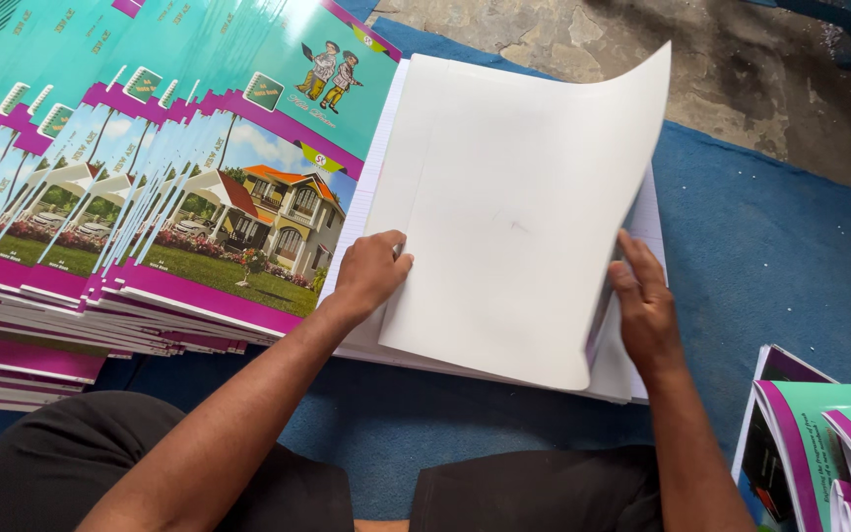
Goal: The person sits on a blue mat and repeatedly folds the cover of a booklet onto its inner pages, then presses the spine with a small wooden block to crease the fold. The person handles multiple identical booklets in a stack, processing them one at a time.
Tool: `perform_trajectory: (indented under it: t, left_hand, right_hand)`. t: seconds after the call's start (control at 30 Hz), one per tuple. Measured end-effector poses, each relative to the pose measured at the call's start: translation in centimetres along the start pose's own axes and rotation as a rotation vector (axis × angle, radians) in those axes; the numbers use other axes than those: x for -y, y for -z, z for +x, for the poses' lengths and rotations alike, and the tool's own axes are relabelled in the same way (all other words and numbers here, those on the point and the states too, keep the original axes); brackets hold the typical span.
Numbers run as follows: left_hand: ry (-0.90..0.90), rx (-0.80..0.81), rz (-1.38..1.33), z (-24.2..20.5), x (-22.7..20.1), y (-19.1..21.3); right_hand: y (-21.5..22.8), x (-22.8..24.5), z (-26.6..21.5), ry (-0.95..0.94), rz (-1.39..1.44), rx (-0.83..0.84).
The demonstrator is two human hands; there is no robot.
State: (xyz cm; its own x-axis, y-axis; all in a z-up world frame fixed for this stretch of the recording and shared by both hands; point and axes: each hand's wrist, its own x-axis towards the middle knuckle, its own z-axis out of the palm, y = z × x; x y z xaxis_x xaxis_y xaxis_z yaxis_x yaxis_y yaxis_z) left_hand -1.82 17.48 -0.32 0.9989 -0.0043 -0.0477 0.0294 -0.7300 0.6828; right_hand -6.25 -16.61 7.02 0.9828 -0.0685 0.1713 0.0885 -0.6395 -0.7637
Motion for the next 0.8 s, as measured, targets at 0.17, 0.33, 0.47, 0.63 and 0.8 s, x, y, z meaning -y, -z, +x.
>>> perform_trajectory:
  t: [0.17, 0.33, 0.47, 0.63, 0.8]
  left_hand:
    - [-0.118, -0.019, 0.207, 0.1, -0.2, -1.1]
    - [-0.163, -0.044, 0.29, 0.9, 0.4, -2.5]
    - [-0.292, -0.089, 0.088, 1.8, 1.0, -3.2]
    - [-0.127, -0.034, -0.246, 3.1, 1.0, -2.9]
    - [0.036, 0.166, -0.69, 3.8, 0.4, -2.2]
  right_hand:
    - [-1.8, 1.0, 0.3, -0.006, -0.103, 0.106]
    - [-4.1, 2.2, 0.6, 0.232, -0.362, 0.132]
    - [-6.1, 3.3, 1.0, 0.39, -0.512, 0.149]
    - [-8.8, 4.8, 1.2, 0.587, -0.597, 0.116]
    - [-11.3, 6.2, 1.8, 0.708, -0.649, 0.1]
